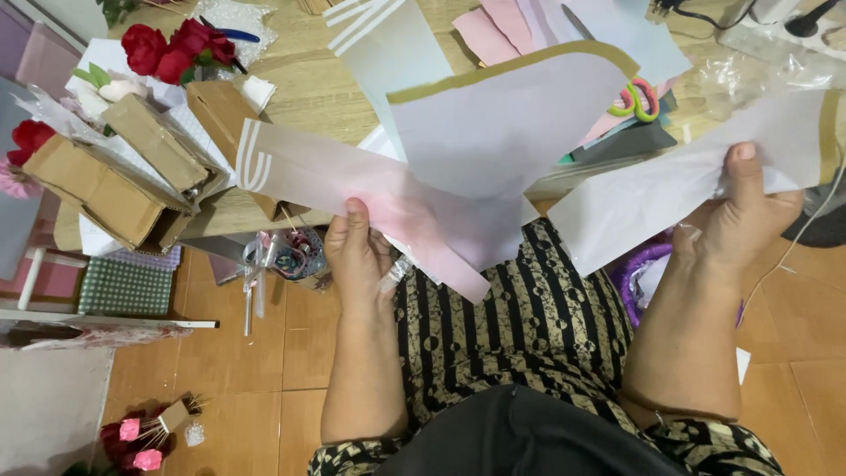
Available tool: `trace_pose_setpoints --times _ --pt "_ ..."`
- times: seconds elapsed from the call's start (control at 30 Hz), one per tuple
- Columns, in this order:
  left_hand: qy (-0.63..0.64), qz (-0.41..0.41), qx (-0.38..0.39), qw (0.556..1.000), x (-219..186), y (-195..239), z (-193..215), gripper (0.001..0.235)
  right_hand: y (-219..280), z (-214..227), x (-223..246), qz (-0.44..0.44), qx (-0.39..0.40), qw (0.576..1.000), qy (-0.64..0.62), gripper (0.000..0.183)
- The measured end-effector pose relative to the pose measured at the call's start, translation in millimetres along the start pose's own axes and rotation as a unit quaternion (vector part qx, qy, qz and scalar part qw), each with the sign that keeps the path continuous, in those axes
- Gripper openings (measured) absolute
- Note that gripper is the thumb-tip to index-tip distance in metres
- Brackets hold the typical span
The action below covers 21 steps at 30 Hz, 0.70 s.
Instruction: The person folds various sheets of colored and patterned paper by hand. They use a hot glue gun to apply adhesive to the edges of the paper and press the folds together to secure them.
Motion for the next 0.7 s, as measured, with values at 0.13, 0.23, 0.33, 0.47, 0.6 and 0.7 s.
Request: trace_pose_setpoints --times 0.13,0.23,0.33,0.47,0.6,0.7 --pt "-0.001 0.0 0.01 1.0 4 -3 0 0.032 -5 5 8 -0.002 -0.004 1.0 0.01 0.043" --pt "0.111 -0.026 0.05 0.992 10 -13 6 0.023 -5 12 10 -0.027 -0.03 0.999 0.024 0.039" --pt "0.021 -0.028 0.025 0.999 6 -15 6 0.026 -12 24 5 0.013 -0.009 0.999 0.048 0.036" --pt "0.043 -0.029 0.044 0.998 -2 -8 0 0.023 -15 41 -2 -0.02 -0.056 0.997 0.039 0.046" --pt "0.183 0.019 -0.066 0.981 -14 -25 10 0.028 -29 38 17 -0.132 -0.277 0.951 -0.038 0.052" --pt "0.152 -0.085 -0.102 0.98 -13 -64 55 0.035 -48 102 10 -0.205 -0.257 0.944 0.023 0.062"
Point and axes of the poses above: each hand's wrist, its own y-axis away from the middle knuckle, its own z-axis out of the back of the hand, x = y × z, the point moved 3 cm from there along -y, towards the middle knuckle, and after that the axes turned 3 degrees about z, right-handed, at the moved point
